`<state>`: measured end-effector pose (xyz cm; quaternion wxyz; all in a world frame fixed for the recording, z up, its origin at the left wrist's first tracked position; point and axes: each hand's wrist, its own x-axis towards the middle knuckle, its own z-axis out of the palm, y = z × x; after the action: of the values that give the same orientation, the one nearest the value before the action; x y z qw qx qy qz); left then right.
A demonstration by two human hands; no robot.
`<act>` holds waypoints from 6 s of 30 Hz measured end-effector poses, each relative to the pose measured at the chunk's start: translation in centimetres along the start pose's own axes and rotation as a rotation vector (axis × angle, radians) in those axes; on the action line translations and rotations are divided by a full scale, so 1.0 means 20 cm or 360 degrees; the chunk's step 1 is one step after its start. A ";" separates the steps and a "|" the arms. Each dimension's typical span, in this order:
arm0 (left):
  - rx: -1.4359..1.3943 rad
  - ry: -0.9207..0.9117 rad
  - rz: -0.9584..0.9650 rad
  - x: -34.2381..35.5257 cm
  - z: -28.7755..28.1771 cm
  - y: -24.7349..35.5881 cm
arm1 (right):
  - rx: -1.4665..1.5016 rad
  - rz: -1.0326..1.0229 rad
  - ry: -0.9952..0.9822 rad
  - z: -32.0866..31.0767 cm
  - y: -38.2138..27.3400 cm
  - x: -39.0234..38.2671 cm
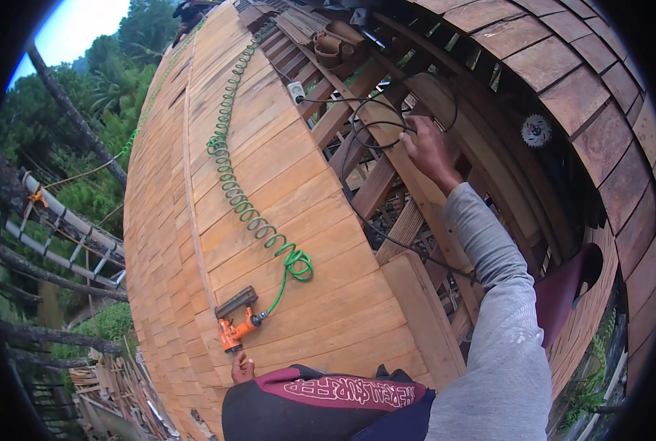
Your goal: The person installs wooden shingles and weatherproofing material on a curved roof structure using a pneumatic nail gun and a grinder. They align wood pieces, trim them with the grinder, and unroll a red weatherproofing strip, securing it to the roof deck with the nail gun.
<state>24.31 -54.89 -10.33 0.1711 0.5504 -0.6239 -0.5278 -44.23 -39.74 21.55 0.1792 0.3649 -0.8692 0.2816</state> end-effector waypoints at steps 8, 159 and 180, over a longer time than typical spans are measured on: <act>-0.0201 0.0059 -0.0007 -0.08 0.07 0.21 | -0.0562 -0.0808 -0.1414 0.30 -0.29 -1.05; 0.0203 -0.1750 -0.0165 -1.58 0.95 1.64 | 0.0221 0.1840 0.0607 -3.08 -0.11 -1.70; 0.1380 -0.2058 0.0611 -1.56 2.37 2.17 | -0.0546 0.2057 0.0759 -3.09 -0.16 -1.83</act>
<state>-24.78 -12.59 19.74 -0.3658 0.0362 -0.8328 -0.4140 -10.82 16.30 51.84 0.2165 -0.3289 -0.8809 0.2628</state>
